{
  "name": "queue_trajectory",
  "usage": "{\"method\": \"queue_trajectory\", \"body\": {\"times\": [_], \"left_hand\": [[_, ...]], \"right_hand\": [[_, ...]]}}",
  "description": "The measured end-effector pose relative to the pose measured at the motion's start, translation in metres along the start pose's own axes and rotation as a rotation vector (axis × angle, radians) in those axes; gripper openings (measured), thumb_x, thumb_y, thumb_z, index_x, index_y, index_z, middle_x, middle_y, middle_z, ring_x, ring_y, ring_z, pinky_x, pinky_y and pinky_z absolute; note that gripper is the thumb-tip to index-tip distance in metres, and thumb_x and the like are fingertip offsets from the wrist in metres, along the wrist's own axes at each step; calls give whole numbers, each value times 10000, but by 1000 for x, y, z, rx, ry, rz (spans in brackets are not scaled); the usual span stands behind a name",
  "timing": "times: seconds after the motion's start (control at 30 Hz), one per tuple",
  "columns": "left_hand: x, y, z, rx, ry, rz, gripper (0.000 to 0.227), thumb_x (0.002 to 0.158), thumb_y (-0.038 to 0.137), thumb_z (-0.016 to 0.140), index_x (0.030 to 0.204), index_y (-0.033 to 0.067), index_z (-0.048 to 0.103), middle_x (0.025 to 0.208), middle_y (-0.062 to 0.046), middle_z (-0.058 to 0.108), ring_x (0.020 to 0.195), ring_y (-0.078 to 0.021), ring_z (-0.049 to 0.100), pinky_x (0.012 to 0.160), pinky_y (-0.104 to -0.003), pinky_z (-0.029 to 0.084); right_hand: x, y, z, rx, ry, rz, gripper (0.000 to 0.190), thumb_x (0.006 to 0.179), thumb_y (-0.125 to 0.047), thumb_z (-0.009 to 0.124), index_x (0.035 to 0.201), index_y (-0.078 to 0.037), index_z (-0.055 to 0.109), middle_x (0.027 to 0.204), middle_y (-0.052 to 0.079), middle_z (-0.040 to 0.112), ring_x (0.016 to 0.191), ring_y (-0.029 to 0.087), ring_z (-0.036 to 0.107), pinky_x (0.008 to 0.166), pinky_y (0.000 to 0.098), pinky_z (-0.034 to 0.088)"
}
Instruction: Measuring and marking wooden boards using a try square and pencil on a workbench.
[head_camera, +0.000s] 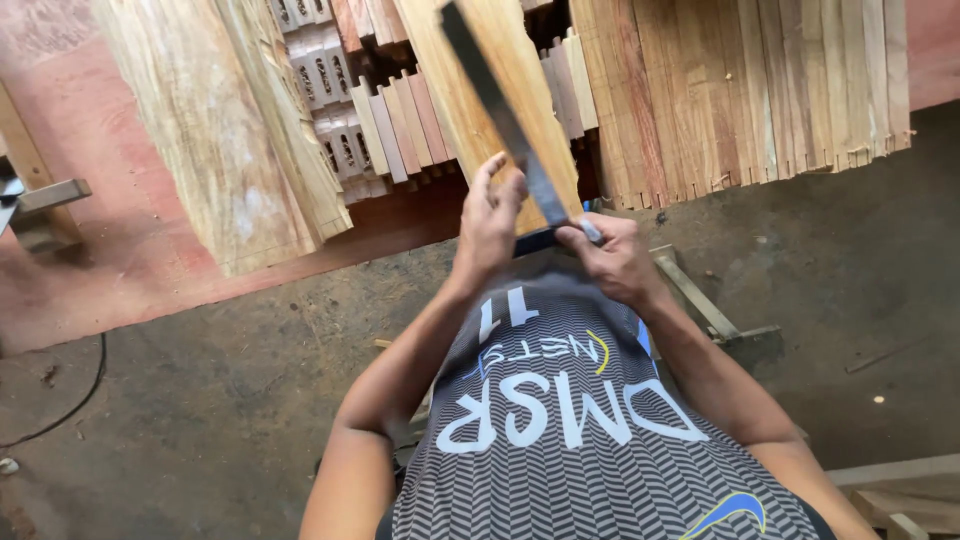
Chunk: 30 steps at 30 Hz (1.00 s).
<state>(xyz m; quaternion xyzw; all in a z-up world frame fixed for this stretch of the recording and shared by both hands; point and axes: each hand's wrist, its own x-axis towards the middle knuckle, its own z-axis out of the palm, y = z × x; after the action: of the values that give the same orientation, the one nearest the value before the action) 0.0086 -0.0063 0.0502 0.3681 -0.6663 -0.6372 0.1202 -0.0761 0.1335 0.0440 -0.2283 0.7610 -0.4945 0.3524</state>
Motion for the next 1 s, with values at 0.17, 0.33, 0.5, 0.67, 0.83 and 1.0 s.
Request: {"method": "queue_trajectory", "body": {"times": [0.17, 0.33, 0.5, 0.67, 0.83, 1.0], "left_hand": [[33, 7, -17, -702, 153, -79, 246, 885, 292, 546, 847, 59, 472, 510, -41, 509, 370, -155, 550, 344, -257, 495], [19, -2, -38, -262, 288, -146, 221, 888, 245, 528, 787, 55, 477, 431, -26, 426, 280, -104, 412, 241, -230, 345], [15, -68, -18, -91, 245, -383, 299, 770, 241, 700, 652, 25, 532, 364, -99, 430, 233, -165, 418, 225, -286, 335], [15, -81, -4, 127, 245, -495, 274, 684, 280, 711, 515, 116, 571, 396, -28, 472, 359, -113, 451, 340, -280, 358], [7, -15, 37, 14, 185, -401, 202, 690, 211, 724, 629, 46, 623, 504, -64, 535, 529, -125, 484, 469, -280, 417], [13, -20, 72, -68, 122, -356, 272, 687, 281, 758, 713, 37, 641, 586, -78, 604, 606, -133, 535, 557, -292, 460]], "right_hand": [[20, -54, 14, -31, -268, -111, 206, 774, -246, 697, 872, -66, 679, 713, 135, 664, 660, 215, 590, 634, 358, 483], [81, -1, -10, -535, -23, -98, 430, 830, -428, 624, 1012, -41, 572, 863, 180, 596, 836, 378, 605, 707, 494, 465], [101, -15, -19, -608, -138, 95, 469, 841, -446, 568, 1072, -38, 560, 901, 171, 618, 899, 355, 612, 765, 467, 461], [111, -36, -35, -588, -333, 229, 702, 796, -620, 494, 1122, 0, 533, 1009, 233, 588, 992, 392, 569, 830, 499, 430], [140, 0, -70, -499, -205, 129, 539, 847, -615, 485, 749, -95, 588, 647, 135, 578, 697, 317, 583, 604, 414, 416], [163, 9, -103, -491, -136, -51, 406, 899, -437, 542, 584, -187, 598, 463, 65, 509, 478, 226, 519, 474, 342, 394]]}}
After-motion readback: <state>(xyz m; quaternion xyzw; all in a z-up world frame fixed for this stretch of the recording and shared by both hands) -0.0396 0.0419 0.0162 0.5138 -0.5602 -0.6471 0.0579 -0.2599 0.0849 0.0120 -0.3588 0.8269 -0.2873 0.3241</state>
